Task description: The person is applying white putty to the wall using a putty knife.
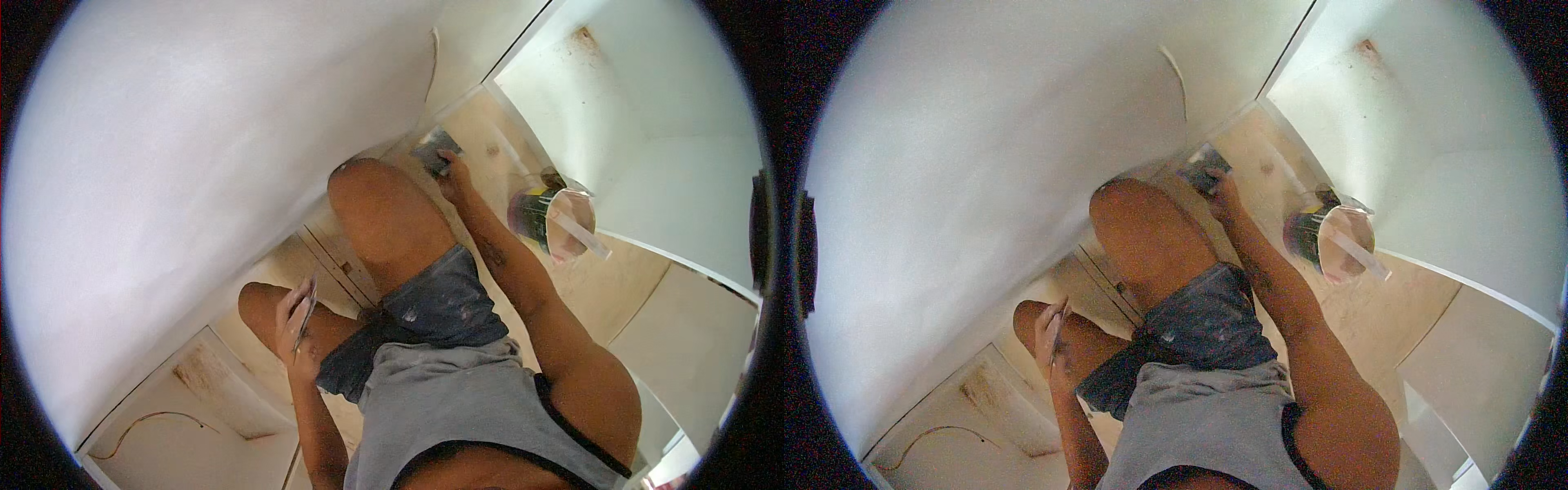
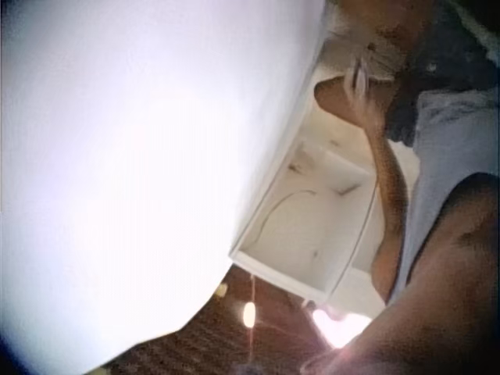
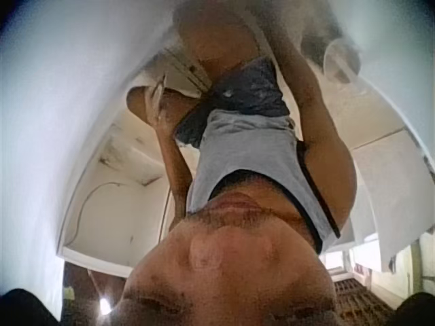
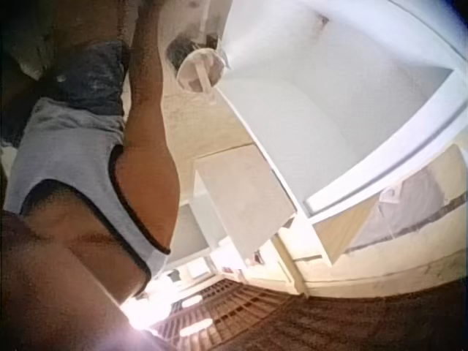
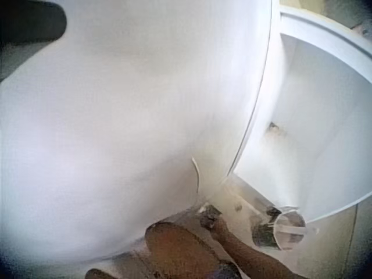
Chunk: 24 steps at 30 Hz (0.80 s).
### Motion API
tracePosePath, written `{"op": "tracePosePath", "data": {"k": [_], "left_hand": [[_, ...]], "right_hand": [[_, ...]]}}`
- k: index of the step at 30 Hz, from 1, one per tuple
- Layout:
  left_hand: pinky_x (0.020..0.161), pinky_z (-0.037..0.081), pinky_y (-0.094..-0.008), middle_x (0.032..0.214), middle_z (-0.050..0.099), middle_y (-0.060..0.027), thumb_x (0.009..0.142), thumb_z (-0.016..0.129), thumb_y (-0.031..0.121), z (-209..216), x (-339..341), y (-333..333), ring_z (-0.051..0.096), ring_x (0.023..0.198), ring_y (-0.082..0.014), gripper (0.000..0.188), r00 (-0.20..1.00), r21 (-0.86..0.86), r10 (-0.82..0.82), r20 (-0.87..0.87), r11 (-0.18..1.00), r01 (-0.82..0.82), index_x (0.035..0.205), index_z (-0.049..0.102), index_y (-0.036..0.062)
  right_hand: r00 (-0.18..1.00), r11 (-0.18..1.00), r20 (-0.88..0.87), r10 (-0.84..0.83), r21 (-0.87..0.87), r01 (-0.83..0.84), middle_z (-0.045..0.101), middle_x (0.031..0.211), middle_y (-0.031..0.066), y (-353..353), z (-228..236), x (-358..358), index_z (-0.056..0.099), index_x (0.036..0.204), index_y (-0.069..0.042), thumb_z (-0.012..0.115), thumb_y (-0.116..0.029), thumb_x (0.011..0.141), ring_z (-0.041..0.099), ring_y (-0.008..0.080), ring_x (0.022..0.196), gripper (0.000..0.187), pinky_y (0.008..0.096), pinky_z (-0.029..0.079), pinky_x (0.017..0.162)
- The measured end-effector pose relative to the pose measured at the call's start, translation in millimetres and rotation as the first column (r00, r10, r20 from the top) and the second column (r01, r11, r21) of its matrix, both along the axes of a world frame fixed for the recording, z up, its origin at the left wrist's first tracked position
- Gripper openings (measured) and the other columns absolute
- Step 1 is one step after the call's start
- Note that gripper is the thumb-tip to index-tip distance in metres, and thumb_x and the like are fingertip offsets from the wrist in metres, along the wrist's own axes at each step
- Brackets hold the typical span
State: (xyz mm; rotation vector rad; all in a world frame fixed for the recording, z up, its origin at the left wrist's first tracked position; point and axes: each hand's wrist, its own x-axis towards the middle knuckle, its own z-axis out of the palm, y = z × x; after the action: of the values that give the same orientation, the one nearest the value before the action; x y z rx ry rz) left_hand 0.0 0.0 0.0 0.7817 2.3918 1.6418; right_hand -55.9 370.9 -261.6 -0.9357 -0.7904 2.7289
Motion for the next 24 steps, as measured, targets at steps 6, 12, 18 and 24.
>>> {"op": "tracePosePath", "data": {"k": [6, 12, 18, 24], "left_hand": [[0.1, 0.039, -0.0531, 0.126, 0.05, -0.022, 0.096, 0.041, 0.04, 8, 42, -22, 0.05, 0.116, -0.0396, 0.047, 0.978, -0.065, 0.199, 0.061, 0.979, -0.195, 0.124, 0.056, 0.0049], [0.101, 0.039, -0.0518, 0.123, 0.053, -0.0214, 0.095, 0.042, 0.034, 10, 53, -22, 0.049, 0.118, -0.0386, 0.043, 0.959, -0.044, 0.277, 0.064, 0.961, -0.274, 0.126, 0.055, 0.0065], [0.099, 0.04, -0.0502, 0.122, 0.054, -0.021, 0.094, 0.043, 0.032, 7, 53, -23, 0.05, 0.117, -0.0381, 0.041, 0.975, -0.002, 0.22, 0.041, 0.975, -0.22, 0.126, 0.056, 0.0103], [0.102, 0.038, -0.0492, 0.125, 0.052, -0.0212, 0.093, 0.043, 0.043, 4, 56, -30, 0.05, 0.116, -0.0368, 0.055, 0.966, 0.005, 0.248, 0.072, 0.968, -0.249, 0.121, 0.056, -0.002]], "right_hand": [[0.956, 0.977, 0.217, -0.2, -0.026, 0.21, 0.057, 0.091, 0.0142, -27, -11, -22, 0.051, 0.106, -0.003, 0.058, -0.021, 0.084, 0.059, 0.029, 0.082, 0.03, 0.0448, 0.053, 0.074], [0.866, 0.984, 0.468, -0.174, 0.124, 0.131, 0.054, 0.088, 0.016, -32, 1, -25, 0.052, 0.103, 0.002, 0.061, -0.021, 0.082, 0.054, 0.0292, 0.069, 0.032, 0.0424, 0.048, 0.06], [0.898, 0.975, 0.378, -0.223, 0.092, 0.204, 0.055, 0.086, 0.0152, -27, 5, -27, 0.052, 0.1, 0.004, 0.062, -0.02, 0.08, 0.054, 0.029, 0.069, 0.033, 0.0426, 0.05, 0.062], [0.87, 0.976, 0.465, -0.162, 0.206, 0.072, 0.057, 0.09, 0.015, -23, -1, -39, 0.052, 0.103, 0.002, 0.061, -0.017, 0.081, 0.059, 0.0275, 0.078, 0.03, 0.0393, 0.053, 0.065]]}}
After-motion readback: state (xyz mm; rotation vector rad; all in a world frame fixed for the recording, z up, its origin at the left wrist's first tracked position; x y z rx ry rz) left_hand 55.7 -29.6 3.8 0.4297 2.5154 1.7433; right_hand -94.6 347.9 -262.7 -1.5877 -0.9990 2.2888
